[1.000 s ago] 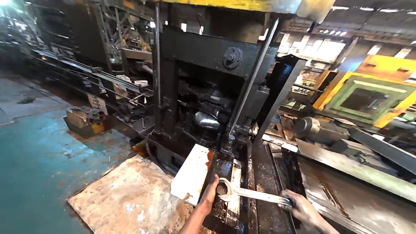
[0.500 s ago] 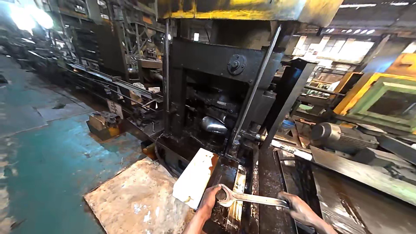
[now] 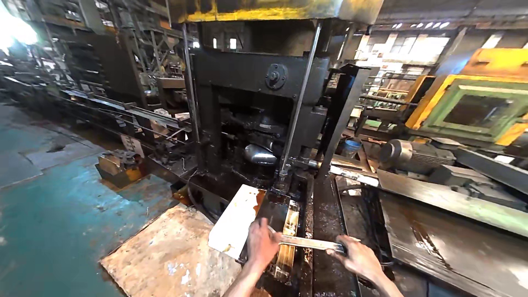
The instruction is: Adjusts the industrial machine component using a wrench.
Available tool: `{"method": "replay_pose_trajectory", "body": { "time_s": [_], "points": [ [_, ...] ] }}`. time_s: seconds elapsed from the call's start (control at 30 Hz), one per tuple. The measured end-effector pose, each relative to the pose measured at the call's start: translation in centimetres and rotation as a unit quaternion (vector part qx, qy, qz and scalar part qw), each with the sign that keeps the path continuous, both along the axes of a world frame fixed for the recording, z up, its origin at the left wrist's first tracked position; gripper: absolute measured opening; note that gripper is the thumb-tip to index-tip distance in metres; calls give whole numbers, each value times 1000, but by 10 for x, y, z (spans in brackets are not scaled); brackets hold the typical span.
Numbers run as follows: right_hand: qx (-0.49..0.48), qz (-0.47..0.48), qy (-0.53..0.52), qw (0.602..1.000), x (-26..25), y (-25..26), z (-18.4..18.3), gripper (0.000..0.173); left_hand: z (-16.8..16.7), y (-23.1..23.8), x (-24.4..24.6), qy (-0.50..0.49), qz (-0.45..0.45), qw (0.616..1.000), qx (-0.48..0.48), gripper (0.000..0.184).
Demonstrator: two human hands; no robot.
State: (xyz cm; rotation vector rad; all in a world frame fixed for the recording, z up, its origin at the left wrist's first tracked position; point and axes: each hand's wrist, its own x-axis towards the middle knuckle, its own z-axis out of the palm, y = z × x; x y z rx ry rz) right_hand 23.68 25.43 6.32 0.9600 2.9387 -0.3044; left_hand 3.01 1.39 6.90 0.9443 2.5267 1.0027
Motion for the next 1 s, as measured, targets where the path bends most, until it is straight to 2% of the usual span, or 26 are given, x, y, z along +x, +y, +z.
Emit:
{"method": "replay_pose_trajectory", "body": {
  "time_s": [0.03, 0.1, 0.17, 0.23, 0.27, 0.43, 0.6, 0.67, 0.73, 0.8, 0.83, 0.9, 1.0],
  "points": [
    [-3, -7, -10, 1000, -2, -1, 2, 58, 9, 12, 10, 28, -66, 997, -28, 73],
    [-9, -10, -24, 1000, -5, -4, 3, 59, 13, 46, 28, 57, -197, 973, -107, 74],
    [-18, -15, -36, 999, -4, -6, 5, 61, 4, 78, 43, 83, -249, 944, -202, 62],
    [-18, -17, -34, 999, -3, -4, 5, 63, 0, 94, 53, 98, -214, 942, -240, 38],
    [-16, -16, -36, 999, -4, -4, 6, 64, 0, 97, 56, 99, -193, 944, -247, 33],
    [-6, -7, -46, 999, -4, -8, 11, 58, 2, 95, 59, 121, -172, 949, -234, 38],
    [16, 10, -1, 1000, -4, -3, 7, 57, -1, 90, 66, 146, -137, 964, -177, 39],
    [21, -9, 40, 999, 11, -25, -2, 57, -4, 76, 76, 169, -141, 963, -156, 40],
    [48, -33, 52, 997, 34, -76, -12, 62, -3, 53, 78, 187, -192, 949, -168, 41],
    [42, -56, 31, 997, 84, -124, -40, 63, -30, 34, 109, 156, -265, 931, -197, 40],
    [55, -55, 60, 995, 87, -130, -41, 63, -26, 28, 112, 157, -264, 932, -192, 40],
    [68, -65, 112, 989, 64, -115, -19, 59, 0, 38, 92, 210, -227, 941, -136, 36],
    [-8, -91, 25, 995, 63, -119, -17, 55, -20, 47, 84, 180, -249, 932, -190, 33]
  ]
}}
